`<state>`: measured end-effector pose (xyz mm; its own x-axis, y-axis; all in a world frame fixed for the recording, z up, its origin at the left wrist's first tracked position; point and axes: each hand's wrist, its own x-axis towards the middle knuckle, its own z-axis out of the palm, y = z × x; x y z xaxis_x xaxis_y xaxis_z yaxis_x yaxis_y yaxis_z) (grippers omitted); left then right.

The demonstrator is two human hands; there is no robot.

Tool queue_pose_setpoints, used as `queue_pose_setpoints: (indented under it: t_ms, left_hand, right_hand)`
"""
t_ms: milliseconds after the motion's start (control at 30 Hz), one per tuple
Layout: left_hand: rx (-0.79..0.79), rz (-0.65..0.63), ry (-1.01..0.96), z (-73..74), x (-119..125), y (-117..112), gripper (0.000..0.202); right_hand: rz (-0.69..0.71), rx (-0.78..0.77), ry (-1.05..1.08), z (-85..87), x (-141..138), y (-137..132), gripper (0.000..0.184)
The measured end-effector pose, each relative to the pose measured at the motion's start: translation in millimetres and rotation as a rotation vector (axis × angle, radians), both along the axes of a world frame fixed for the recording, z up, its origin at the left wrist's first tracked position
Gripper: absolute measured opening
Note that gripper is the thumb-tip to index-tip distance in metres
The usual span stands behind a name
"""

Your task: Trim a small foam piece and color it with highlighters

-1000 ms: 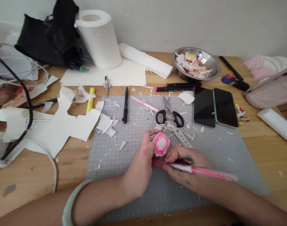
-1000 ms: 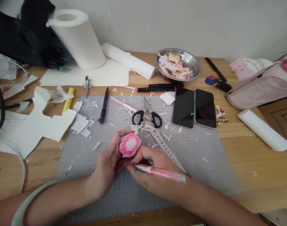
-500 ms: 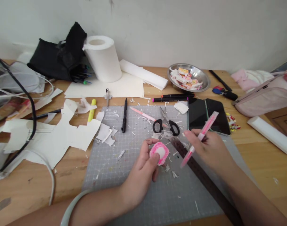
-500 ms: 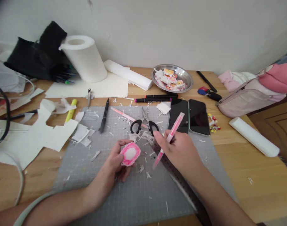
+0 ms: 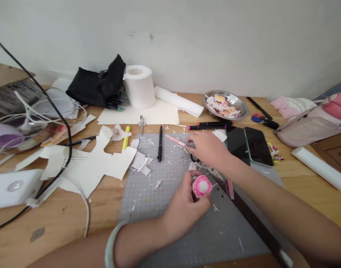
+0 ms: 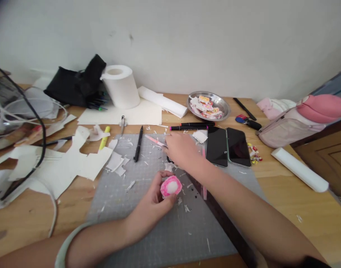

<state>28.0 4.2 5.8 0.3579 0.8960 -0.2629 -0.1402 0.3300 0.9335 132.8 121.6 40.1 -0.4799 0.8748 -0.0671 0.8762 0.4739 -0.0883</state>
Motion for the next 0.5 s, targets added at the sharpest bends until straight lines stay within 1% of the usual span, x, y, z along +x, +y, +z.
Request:
queue_pose_setpoints:
  t_ms: [67,100,167,200,267,333,367,433,500]
  left_hand:
    - [0.016,-0.006,0.019,0.0,-1.5,-0.8,0.027]
    - [0.021,-0.013,0.025,-0.2,-2.2,-1.3,0.027]
    - [0.035,-0.035,0.039,-0.9,-3.4,-1.9,0.027]
    - [0.044,-0.043,0.05,-1.5,-3.8,-2.1,0.026]
    - [0.072,-0.051,0.082,-2.6,-4.5,-2.1,0.022]
    - [0.092,-0.06,0.118,-3.6,-4.7,-1.8,0.02]
    - [0.098,-0.067,0.137,-3.8,-4.7,-1.5,0.019]
    - [0.113,-0.093,0.18,-3.8,-4.6,-1.1,0.017]
    - [0.149,-0.132,0.264,-2.9,-4.5,-0.8,0.018]
  right_hand:
    - [0.006,-0.113,-0.023,-4.0,-10.4,18.3,0.012]
    - [0.006,-0.152,0.004,-5.7,-13.4,24.6,0.013]
    - [0.009,-0.151,0.15,-6.7,-15.1,30.5,0.022]
    - [0.013,-0.123,0.271,-5.8,-13.8,30.3,0.024]
    - [-0.004,-0.053,0.58,-1.0,-7.8,25.1,0.019]
    - [-0.067,-0.031,0.921,5.5,2.2,15.5,0.015]
    - [-0.106,-0.053,1.078,8.2,8.6,9.9,0.015]
    - [-0.166,-0.154,1.312,9.6,23.5,-1.7,0.017]
    - [-0.246,-0.237,1.409,3.4,40.7,-12.9,0.018]
